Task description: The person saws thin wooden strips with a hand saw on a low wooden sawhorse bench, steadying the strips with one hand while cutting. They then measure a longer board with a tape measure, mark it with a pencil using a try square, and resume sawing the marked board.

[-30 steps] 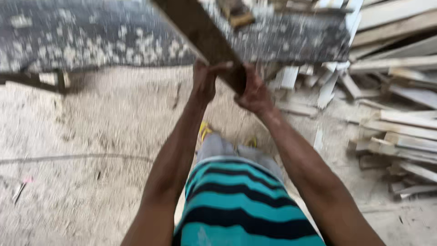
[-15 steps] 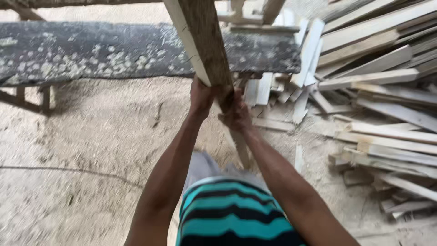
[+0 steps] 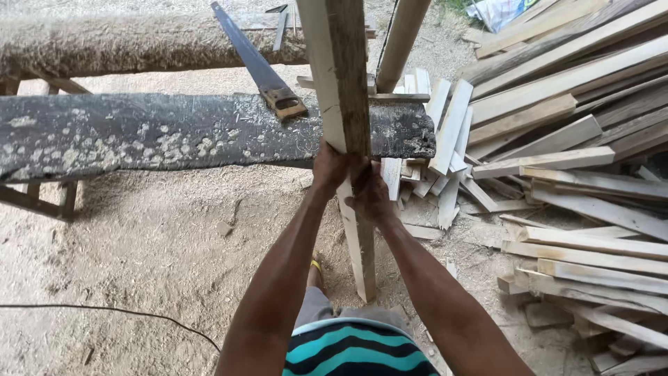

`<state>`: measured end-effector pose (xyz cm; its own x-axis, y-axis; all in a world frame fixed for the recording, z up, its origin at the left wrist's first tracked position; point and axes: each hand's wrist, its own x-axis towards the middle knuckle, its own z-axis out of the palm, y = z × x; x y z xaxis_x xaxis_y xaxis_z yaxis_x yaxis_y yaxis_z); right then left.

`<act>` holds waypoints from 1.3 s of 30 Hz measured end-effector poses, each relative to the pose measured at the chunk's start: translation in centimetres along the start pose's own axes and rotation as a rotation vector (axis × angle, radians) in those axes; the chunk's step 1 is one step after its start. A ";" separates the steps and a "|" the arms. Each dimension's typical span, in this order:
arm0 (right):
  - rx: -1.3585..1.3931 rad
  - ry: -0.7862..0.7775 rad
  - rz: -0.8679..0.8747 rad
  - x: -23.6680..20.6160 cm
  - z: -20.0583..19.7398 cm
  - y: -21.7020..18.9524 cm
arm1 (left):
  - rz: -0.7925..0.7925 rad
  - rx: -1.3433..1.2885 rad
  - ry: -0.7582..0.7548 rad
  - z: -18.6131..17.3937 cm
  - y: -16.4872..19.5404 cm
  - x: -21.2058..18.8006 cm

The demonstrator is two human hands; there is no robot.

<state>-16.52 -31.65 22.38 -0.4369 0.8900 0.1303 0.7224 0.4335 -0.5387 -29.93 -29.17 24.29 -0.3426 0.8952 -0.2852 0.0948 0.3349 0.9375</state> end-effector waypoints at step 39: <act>0.395 -0.134 -0.104 -11.2 0.8 5.9 | -0.033 0.175 0.178 2.2 -0.9 -13.5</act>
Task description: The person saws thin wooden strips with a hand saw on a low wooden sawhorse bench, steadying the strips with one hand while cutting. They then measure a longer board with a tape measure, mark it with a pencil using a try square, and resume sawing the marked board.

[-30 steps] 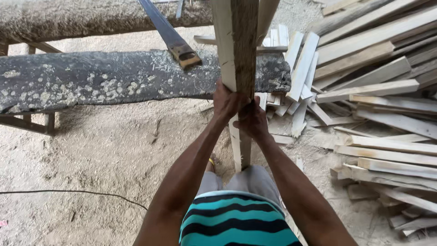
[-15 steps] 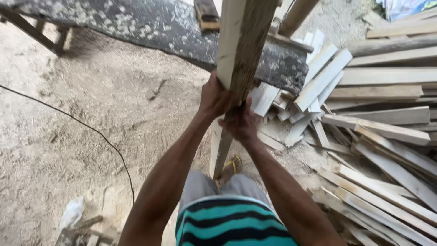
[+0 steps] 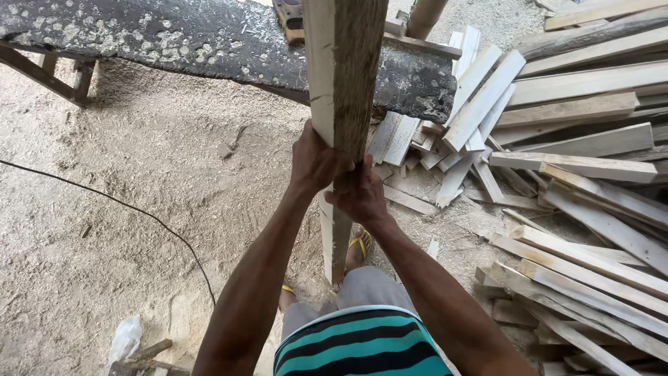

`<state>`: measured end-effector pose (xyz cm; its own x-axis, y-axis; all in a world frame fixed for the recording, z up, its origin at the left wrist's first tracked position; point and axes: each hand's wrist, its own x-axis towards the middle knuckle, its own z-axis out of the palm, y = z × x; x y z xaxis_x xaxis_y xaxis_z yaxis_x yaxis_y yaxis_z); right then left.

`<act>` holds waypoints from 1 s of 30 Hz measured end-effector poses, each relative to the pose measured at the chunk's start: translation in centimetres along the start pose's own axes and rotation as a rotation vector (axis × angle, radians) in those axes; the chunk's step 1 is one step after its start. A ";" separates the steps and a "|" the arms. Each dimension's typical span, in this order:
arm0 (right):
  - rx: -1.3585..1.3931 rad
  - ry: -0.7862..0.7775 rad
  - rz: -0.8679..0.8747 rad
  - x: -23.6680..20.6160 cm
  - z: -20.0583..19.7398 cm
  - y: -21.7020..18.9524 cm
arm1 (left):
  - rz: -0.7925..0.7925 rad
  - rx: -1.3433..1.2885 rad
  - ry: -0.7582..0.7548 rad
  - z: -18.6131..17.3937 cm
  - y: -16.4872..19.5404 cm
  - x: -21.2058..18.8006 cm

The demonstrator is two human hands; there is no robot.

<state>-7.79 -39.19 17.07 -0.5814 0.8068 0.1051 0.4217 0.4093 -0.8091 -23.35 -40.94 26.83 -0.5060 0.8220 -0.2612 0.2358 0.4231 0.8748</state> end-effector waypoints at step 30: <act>0.794 0.177 0.105 -13.5 -6.7 7.2 | 0.127 0.047 -0.483 11.0 0.6 -8.3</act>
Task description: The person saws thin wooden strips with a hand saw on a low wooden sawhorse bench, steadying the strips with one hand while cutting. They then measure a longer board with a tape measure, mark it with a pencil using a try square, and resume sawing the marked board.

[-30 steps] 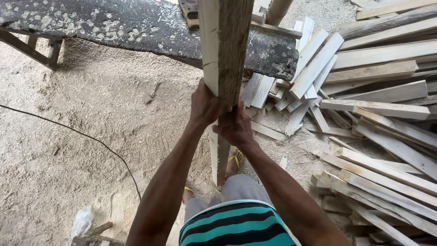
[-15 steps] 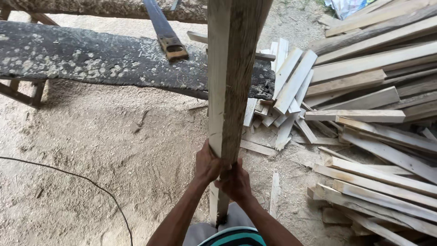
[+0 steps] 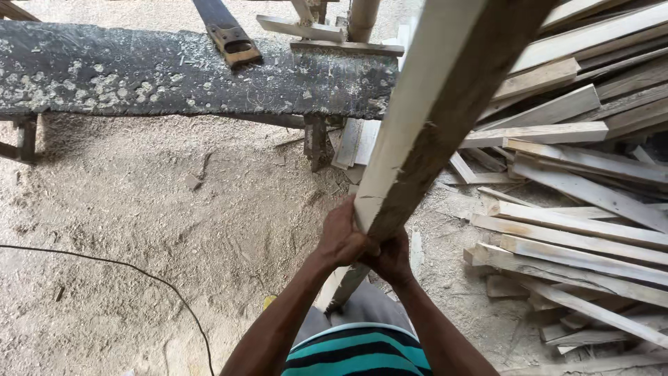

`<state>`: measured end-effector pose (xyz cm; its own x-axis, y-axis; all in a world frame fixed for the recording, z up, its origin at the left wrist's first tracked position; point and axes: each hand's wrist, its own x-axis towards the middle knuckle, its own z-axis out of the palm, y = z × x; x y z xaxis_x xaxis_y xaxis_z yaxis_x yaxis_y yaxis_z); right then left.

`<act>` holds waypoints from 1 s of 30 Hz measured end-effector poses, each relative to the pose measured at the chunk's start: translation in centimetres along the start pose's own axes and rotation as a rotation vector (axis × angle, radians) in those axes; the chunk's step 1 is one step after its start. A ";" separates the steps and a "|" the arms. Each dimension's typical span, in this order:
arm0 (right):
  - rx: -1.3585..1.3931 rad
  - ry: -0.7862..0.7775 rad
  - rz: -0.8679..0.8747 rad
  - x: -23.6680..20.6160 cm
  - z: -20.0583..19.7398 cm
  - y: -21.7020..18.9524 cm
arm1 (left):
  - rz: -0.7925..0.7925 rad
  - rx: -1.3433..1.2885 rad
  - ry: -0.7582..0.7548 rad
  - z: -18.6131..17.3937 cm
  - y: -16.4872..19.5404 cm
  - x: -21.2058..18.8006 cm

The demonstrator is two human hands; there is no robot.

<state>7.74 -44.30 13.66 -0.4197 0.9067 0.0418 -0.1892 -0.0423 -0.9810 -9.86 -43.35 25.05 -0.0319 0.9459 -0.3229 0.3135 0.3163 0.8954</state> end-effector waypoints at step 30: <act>0.261 0.348 -0.213 15.7 -14.3 -19.2 | 0.423 0.408 0.141 -3.1 -11.4 6.3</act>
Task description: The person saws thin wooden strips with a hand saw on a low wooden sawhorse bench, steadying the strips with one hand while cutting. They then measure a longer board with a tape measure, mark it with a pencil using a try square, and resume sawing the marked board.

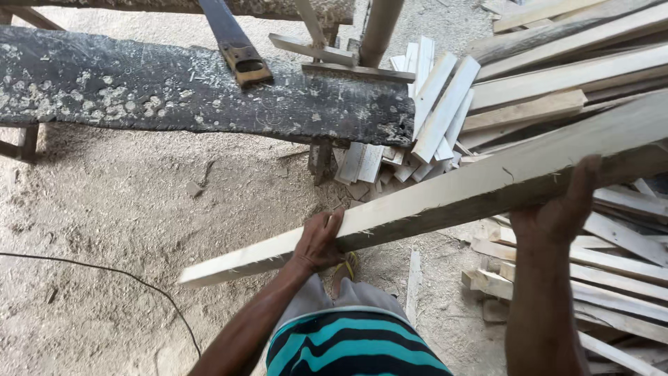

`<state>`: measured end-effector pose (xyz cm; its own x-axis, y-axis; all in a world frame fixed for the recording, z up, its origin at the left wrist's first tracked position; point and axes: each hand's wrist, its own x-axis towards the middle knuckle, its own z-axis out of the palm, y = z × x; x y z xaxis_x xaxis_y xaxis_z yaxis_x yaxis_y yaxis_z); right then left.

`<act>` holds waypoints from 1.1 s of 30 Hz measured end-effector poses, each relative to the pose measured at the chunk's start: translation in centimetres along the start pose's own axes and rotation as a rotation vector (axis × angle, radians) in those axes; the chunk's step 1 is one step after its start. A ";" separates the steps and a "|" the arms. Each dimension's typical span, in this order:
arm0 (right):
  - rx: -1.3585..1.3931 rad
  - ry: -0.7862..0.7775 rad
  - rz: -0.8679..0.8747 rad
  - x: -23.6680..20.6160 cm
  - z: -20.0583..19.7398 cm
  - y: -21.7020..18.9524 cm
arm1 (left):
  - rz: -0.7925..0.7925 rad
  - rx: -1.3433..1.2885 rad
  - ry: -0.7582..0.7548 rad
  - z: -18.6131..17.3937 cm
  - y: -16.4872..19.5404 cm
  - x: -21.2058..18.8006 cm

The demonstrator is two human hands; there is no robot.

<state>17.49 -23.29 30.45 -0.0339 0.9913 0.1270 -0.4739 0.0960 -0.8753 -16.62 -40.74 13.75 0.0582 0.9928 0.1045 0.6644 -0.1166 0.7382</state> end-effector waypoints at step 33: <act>-0.344 0.784 1.049 15.8 14.2 38.7 | -0.228 0.483 -0.673 -23.2 -36.2 21.0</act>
<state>-13.89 -5.15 5.25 0.3203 0.3894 -0.8636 -0.2886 -0.8282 -0.4805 -56.79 -16.32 4.68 0.2126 0.8130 -0.5421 0.9490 -0.0397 0.3127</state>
